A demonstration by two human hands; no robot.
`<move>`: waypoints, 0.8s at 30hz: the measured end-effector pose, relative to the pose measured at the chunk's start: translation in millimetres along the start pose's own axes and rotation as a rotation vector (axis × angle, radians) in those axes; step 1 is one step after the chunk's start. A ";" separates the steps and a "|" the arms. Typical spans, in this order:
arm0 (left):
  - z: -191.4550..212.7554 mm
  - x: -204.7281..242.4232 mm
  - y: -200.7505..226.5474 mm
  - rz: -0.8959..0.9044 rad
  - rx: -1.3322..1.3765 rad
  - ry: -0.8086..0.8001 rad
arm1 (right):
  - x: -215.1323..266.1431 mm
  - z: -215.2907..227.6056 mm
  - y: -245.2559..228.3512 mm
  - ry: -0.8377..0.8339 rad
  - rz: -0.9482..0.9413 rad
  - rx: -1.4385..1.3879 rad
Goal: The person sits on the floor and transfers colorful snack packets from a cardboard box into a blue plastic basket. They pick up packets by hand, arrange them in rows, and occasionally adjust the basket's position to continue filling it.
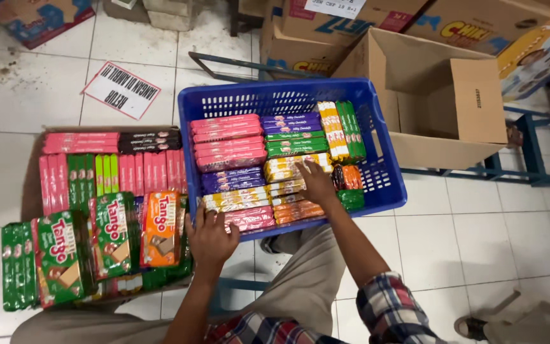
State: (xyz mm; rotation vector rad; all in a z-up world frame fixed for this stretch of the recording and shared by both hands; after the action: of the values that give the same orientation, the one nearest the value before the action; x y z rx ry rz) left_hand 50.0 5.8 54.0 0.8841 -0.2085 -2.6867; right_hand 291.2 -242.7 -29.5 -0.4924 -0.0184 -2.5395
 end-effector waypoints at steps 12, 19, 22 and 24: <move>-4.3 -2.1 0.7 -0.039 -0.096 -0.058 | -84.4 -64.9 28.7 0.035 0.130 0.195; -2.9 -2.8 0.4 -0.017 -0.097 -0.047 | -33.8 25.4 -4.6 0.119 0.141 -0.138; -2.7 -1.0 1.6 -0.031 -0.057 -0.012 | 1.3 60.0 -19.9 0.071 0.046 -0.510; 0.5 -0.2 0.7 -0.033 -0.008 0.037 | 25.0 82.6 -34.0 0.138 -0.041 -0.892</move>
State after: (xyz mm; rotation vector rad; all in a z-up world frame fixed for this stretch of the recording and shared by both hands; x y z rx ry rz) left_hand 50.0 5.2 54.6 0.9415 -0.1770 -2.6971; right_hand 282.2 -217.3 59.2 -0.6306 1.1944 -2.5003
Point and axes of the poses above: each hand's wrist, its own x-axis away from the middle knuckle, its own z-axis out of the back of the hand, y = z × x, the point moved 8 cm from there along -x, towards the middle knuckle, and after that the axes turned 2 degrees about -y, right-handed, at the moved point
